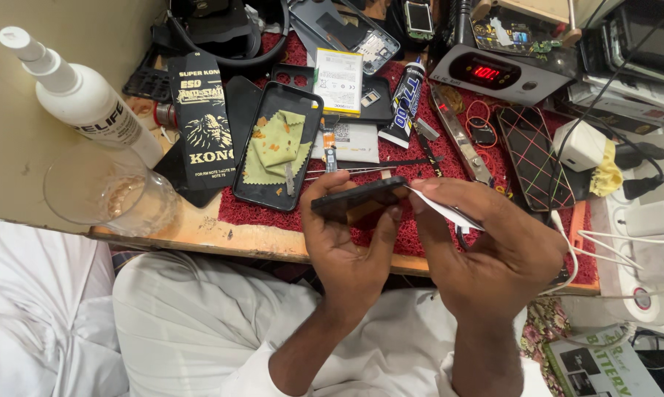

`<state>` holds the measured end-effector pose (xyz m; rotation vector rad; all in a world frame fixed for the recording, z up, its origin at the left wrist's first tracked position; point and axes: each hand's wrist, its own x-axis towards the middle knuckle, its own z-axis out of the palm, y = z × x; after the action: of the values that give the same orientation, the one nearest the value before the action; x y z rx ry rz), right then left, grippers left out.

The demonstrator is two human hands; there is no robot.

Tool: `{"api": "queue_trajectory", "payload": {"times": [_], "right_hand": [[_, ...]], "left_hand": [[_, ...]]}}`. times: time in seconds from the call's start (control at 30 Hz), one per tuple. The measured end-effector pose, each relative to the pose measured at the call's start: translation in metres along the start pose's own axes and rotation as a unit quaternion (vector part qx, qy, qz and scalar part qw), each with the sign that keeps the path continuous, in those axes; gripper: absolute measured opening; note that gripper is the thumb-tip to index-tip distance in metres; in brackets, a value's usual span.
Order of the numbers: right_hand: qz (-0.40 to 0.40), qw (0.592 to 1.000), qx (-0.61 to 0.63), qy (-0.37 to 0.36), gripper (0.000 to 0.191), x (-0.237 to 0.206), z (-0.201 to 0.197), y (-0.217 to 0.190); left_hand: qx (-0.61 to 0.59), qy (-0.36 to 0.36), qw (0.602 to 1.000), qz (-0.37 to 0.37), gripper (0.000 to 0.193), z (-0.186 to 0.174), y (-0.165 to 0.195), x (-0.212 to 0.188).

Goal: The person works on a disassembled smartphone, using a prying tool to adjust internal components and ribbon cables. They then wipe the phone's exterior with a white cloth and continue manipulating the internal parts.

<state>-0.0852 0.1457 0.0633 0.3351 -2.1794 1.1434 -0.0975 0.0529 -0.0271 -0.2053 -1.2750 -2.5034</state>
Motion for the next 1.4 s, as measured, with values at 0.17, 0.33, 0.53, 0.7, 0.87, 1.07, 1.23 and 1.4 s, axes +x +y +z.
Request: {"api": "queue_trajectory", "payload": {"times": [0.17,0.33,0.53,0.7,0.87,1.07,1.23,1.4], "right_hand": [[0.007,1.0,-0.025,0.012,0.021,0.002,-0.007,0.001],[0.077,0.996,0.018,0.027,0.018,0.006,-0.016,0.005],[0.098,0.995,0.001,0.014,0.014,0.007,-0.042,0.016],[0.076,0.997,0.02,-0.005,0.015,0.013,-0.055,0.022],[0.093,0.994,0.059,0.012,0.015,0.013,-0.068,0.009],[0.08,0.993,-0.016,-0.087,0.026,-0.02,-0.108,-0.012],[0.065,0.882,-0.059,-0.464,0.067,-0.031,-0.155,-0.001],[0.152,0.894,-0.044,-0.419,0.056,-0.083,-0.124,-0.01]], "left_hand": [[0.026,-0.045,0.998,-0.017,0.051,-0.005,0.002,0.004],[0.066,-0.104,0.992,-0.022,0.031,-0.012,0.003,0.017],[0.094,-0.158,0.982,-0.048,0.024,-0.008,-0.001,0.016],[0.099,-0.192,0.972,-0.094,0.027,0.002,-0.01,0.027],[0.151,-0.218,0.962,-0.061,0.023,0.011,0.007,0.034],[0.213,-0.262,0.939,-0.073,0.03,0.0,0.057,-0.015],[0.173,-0.255,0.919,-0.245,0.032,-0.024,0.082,-0.067],[0.161,-0.266,0.863,-0.399,0.031,-0.052,0.091,-0.105]]}}
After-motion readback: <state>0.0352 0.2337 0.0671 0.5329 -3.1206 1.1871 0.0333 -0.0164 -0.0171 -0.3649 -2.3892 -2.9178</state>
